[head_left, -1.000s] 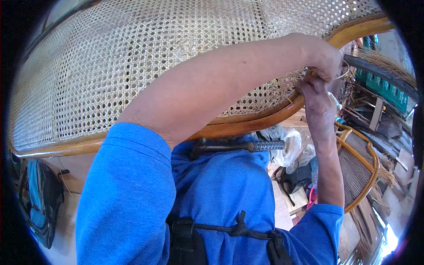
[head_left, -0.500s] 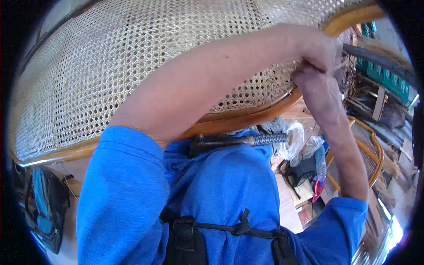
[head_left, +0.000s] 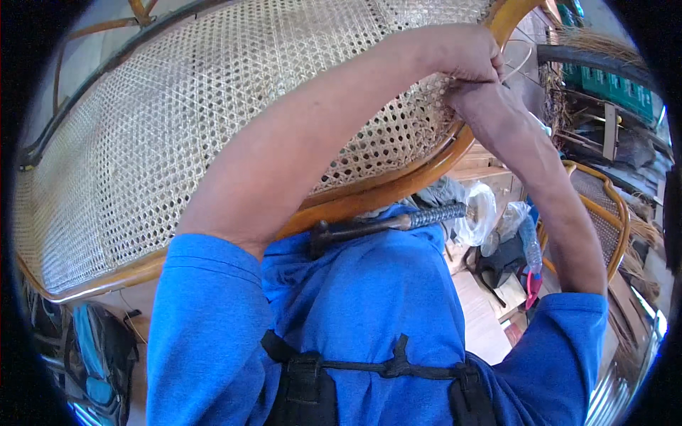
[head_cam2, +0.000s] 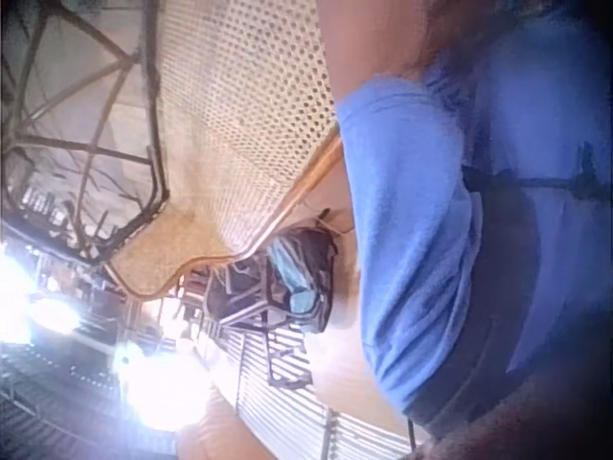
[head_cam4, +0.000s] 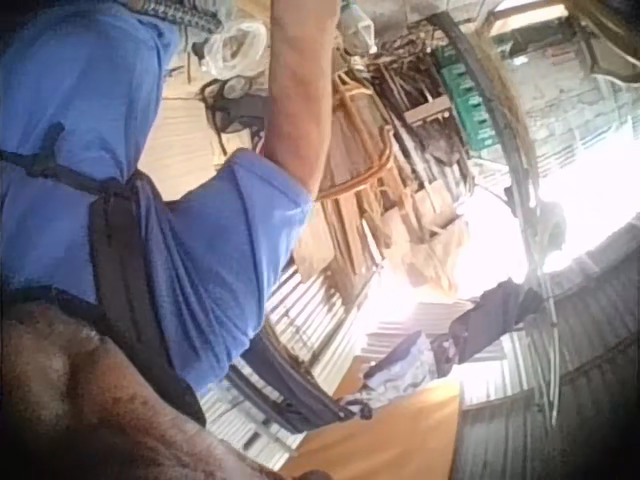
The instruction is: The person repairs a rattan chair seat by inserting thin rattan strips into the frame's edge groove. They use a hammer to tap the strips into place and a small tool to adjust the weave. The person works along the curved edge of the chair, securing the rattan strips one by one.
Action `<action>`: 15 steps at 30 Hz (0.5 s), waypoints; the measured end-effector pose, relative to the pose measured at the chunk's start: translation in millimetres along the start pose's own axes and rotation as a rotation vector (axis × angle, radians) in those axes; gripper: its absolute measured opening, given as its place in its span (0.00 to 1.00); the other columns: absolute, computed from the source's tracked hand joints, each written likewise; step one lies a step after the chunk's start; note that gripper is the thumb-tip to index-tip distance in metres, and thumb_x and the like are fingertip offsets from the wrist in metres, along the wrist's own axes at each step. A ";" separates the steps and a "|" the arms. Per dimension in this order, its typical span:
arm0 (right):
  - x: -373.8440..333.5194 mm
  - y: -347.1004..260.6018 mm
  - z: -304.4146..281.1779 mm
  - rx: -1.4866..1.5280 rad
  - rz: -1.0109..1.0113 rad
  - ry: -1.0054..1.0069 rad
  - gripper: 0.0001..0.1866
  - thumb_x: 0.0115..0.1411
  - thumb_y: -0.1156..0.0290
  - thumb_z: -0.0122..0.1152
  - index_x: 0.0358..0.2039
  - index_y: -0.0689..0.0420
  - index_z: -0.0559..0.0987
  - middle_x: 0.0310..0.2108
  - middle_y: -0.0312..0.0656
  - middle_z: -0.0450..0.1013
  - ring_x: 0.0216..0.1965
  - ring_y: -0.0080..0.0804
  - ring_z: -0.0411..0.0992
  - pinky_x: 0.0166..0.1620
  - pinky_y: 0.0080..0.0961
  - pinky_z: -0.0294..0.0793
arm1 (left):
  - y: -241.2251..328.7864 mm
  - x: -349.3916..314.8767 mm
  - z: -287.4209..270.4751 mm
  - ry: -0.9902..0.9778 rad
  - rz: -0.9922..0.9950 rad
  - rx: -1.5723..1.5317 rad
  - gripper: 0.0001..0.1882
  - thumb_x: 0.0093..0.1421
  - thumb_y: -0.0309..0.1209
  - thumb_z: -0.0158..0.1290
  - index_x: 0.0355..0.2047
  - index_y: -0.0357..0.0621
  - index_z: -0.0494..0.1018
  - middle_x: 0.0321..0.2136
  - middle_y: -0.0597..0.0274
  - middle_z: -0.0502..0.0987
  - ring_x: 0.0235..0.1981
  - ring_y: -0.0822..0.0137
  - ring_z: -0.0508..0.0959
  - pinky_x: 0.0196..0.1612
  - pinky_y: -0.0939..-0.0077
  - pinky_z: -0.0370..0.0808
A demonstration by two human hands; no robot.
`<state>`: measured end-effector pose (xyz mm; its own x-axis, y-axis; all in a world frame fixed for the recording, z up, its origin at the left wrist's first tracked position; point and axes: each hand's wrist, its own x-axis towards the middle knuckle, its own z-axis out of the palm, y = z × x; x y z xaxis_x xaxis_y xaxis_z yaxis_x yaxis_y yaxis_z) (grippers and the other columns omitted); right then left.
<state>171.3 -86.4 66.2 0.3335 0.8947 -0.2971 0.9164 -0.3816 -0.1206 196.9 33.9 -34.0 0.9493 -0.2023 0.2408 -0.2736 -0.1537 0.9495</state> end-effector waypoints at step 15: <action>-117.6 -55.7 104.8 0.491 0.158 -0.217 0.17 0.48 0.62 0.64 0.35 0.58 0.75 0.31 0.48 0.71 0.34 0.48 0.71 0.37 0.37 0.71 | 10.0 -28.3 8.6 -0.010 -0.022 -0.058 0.10 0.53 0.33 0.55 0.31 0.39 0.75 0.23 0.65 0.76 0.26 0.75 0.74 0.33 0.78 0.71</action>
<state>57.8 -194.7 8.6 0.3576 0.7691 -0.5297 0.6310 -0.6172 -0.4700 166.0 29.8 -33.1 0.9532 -0.2091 0.2182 -0.2430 -0.1015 0.9647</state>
